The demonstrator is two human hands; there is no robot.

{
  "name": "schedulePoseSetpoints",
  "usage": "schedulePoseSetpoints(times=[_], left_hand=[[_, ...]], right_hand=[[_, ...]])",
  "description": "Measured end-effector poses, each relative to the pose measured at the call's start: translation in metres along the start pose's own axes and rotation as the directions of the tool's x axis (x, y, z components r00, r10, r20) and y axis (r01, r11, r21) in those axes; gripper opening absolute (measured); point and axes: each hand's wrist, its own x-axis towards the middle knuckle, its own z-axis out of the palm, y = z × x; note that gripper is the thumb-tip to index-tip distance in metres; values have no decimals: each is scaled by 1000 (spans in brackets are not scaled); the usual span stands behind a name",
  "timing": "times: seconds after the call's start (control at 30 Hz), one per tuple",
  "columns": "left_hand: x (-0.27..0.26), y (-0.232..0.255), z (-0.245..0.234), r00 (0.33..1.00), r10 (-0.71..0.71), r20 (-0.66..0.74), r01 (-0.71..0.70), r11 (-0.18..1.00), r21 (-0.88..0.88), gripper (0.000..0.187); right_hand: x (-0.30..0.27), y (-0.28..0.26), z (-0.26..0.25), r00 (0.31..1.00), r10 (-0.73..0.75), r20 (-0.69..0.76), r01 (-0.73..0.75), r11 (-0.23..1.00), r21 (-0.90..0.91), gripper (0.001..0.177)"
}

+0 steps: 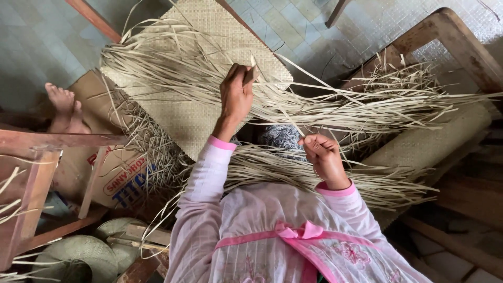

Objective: The person is weaving dried palm strips together to create a flat mat or similar object.

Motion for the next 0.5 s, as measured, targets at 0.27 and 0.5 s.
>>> schedulePoseSetpoints(times=[0.27,0.5], left_hand=[[6,-16,-32,909,-371,-188,262,862,-434,7],[-56,13,8,956,-130,262,193,954,-231,24]], right_hand=[[5,-4,-23,1000,1,-30,-1,1000,-6,16],[14,-27,11,983,-179,-35,142,873,-466,14]])
